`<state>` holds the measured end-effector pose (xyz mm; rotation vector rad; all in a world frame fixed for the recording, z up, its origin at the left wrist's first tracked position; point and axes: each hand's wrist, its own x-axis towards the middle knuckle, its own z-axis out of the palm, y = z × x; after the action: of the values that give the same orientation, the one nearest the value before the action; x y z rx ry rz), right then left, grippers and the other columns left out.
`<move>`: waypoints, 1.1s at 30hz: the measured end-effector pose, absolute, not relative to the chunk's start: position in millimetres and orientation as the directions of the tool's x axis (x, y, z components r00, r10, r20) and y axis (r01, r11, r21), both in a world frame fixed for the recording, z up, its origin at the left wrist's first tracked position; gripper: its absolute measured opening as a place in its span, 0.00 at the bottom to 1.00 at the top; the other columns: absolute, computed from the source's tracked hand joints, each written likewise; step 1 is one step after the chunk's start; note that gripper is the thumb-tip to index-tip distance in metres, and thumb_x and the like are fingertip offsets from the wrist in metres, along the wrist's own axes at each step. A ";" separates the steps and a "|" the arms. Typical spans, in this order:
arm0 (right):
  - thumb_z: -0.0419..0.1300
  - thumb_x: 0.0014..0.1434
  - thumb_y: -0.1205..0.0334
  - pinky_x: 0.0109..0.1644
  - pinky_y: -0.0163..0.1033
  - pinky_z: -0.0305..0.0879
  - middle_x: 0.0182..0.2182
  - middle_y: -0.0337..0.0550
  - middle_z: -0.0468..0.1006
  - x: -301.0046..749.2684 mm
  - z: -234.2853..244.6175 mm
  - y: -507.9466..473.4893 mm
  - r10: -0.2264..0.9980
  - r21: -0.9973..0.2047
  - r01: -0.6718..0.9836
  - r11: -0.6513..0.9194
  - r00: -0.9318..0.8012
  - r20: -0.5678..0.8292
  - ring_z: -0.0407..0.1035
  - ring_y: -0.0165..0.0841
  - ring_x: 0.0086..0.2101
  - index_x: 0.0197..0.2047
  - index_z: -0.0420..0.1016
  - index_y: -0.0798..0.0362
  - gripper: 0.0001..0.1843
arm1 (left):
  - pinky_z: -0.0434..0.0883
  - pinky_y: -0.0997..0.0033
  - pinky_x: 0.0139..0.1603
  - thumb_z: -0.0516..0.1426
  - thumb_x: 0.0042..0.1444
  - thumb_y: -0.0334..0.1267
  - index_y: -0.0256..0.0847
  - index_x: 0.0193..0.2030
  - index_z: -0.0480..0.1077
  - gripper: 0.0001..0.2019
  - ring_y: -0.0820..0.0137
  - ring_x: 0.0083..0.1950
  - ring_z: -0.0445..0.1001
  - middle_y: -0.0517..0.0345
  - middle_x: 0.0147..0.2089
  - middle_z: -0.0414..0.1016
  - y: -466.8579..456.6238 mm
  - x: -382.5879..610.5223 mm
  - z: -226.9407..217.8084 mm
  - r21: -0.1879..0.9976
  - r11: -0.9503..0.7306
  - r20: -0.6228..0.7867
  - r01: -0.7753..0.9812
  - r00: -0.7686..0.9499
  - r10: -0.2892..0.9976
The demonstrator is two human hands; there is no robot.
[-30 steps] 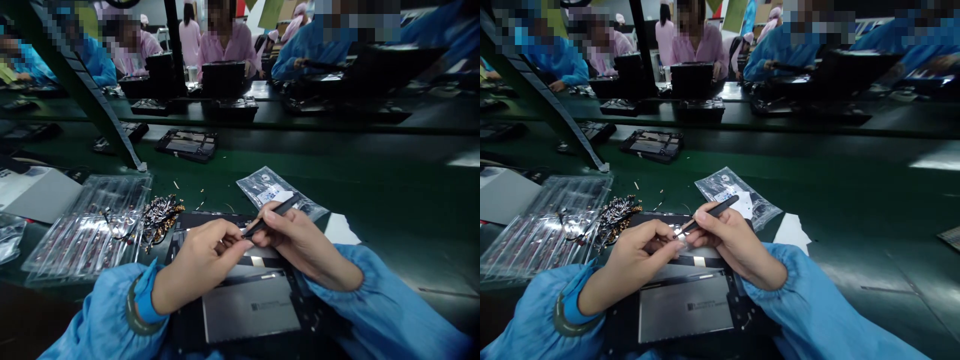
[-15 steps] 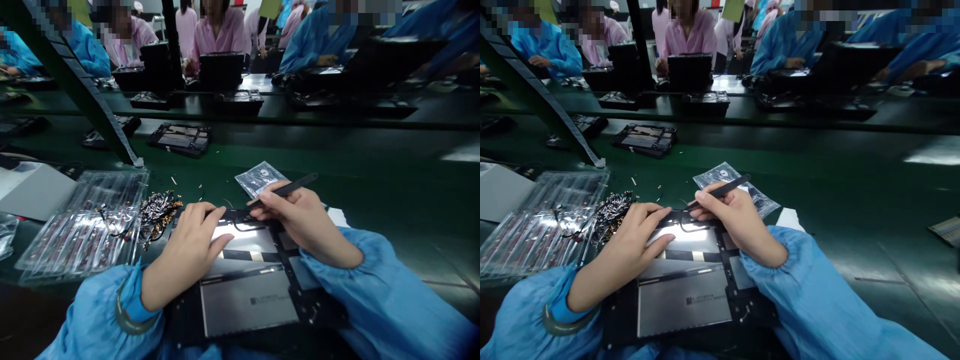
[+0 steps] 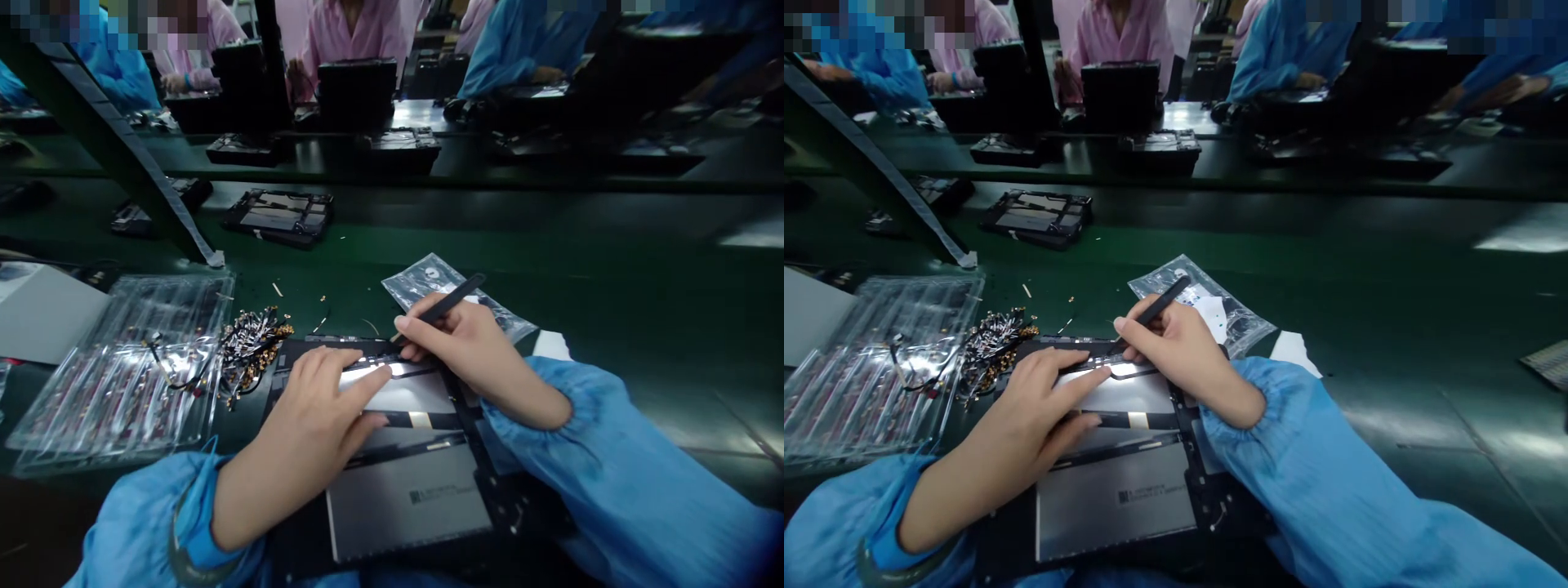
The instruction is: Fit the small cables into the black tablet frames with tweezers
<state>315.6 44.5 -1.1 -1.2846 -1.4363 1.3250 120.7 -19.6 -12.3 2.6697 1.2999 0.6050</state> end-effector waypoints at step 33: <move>0.55 0.59 0.51 0.31 0.39 0.61 0.22 0.38 0.71 386.4 -12.4 11.4 0.939 -0.893 0.451 -0.003 0.309 0.154 0.65 0.33 0.25 0.33 0.76 0.50 0.13 | 0.70 0.54 0.47 0.53 0.59 0.51 0.25 0.51 0.71 0.27 0.56 0.41 0.70 0.42 0.41 0.74 -12.0 143.8 -1.9 -0.315 -0.595 0.239 0.740 0.668 0.705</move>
<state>386.4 11.4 -12.4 -1.6145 -1.2923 0.6360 143.8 -12.0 -1.9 3.2183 1.4612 0.1604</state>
